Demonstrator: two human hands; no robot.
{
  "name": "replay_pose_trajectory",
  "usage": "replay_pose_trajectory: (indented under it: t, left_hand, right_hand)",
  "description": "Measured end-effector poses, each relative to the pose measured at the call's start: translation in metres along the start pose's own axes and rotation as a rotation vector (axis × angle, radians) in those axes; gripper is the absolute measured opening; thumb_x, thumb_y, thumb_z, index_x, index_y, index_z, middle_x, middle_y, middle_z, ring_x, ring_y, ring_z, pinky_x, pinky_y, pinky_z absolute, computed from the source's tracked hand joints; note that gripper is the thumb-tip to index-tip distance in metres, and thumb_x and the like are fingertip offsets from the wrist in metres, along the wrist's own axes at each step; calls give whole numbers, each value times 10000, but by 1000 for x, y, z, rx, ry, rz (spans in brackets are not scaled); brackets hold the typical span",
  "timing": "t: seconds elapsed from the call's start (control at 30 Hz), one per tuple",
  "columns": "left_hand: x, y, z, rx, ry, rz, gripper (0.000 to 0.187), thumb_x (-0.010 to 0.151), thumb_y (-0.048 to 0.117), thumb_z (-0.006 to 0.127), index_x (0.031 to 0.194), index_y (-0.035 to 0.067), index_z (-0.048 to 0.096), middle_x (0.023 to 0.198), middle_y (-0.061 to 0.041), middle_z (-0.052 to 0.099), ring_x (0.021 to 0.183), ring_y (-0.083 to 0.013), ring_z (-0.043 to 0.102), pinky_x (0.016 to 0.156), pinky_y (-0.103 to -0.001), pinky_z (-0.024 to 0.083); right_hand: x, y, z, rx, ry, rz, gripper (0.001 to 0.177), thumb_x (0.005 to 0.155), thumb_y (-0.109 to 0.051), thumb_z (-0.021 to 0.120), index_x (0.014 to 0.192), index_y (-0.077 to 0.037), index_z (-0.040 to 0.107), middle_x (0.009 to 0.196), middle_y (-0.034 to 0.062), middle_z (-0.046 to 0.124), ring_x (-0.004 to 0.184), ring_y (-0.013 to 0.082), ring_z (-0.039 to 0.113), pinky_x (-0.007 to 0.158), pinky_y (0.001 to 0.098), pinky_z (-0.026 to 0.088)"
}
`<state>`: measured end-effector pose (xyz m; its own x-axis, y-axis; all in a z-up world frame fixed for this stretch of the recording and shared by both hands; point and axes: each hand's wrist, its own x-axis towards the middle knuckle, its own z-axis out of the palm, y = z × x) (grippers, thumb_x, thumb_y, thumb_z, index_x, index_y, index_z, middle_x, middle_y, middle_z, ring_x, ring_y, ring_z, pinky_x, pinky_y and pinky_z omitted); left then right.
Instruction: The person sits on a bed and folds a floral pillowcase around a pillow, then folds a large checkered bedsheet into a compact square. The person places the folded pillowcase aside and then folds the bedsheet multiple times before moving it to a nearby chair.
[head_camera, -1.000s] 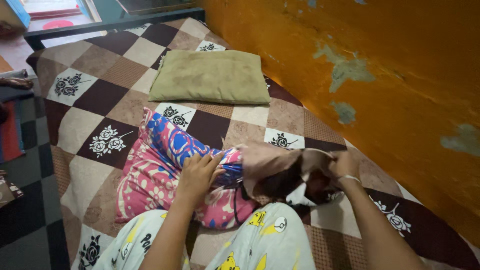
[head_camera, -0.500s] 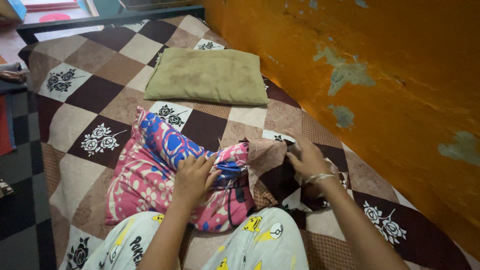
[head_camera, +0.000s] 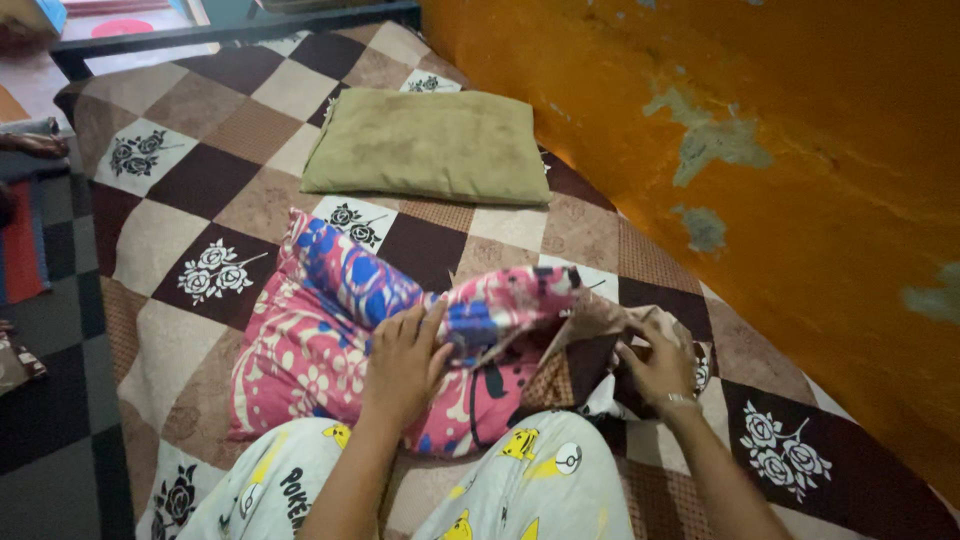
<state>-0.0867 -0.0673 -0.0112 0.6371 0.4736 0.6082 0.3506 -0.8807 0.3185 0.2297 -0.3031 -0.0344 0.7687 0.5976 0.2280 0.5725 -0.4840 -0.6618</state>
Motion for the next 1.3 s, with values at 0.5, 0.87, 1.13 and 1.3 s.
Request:
replay_pose_trajectory:
  t: [0.5,0.87,1.13,1.3]
  left_hand:
    - [-30,51,30,27,-628,160,1118,670,388,769,1601,165,191,1666,-214,252,1540,-393,208,1188,-592,89]
    - [-34,23,58,-391,-107,-202,693,768,-89,477,1445,50,526,1387,-261,595,1283,-407,554,1046,-455,459]
    - [-10,-8,31,-626,-74,-768,623,797,23,599,1411,131,579,822,-234,722,722,-343,709,727,-432,544]
    - [-20,-5,40,-751,-126,-472,569,799,33,571,1361,100,629,1087,-174,763,880,-289,740,798,-393,578]
  right_hand:
    - [-111,43,61,1145,-579,1194,594,846,-537,636,1133,-26,735,1023,146,789,849,298,745,790,439,610]
    - [-7,148,92,949,-213,718,207,962,-181,592,857,-18,664,735,150,718,584,220,665,510,325,526]
    - [-9,89,-32,692,-29,849,252,1015,-211,571,896,-8,661,750,141,705,608,219,675,539,330,548]
    - [-33,83,-12,600,-319,846,429,987,-306,588,819,63,728,764,186,740,605,269,667,513,366,546]
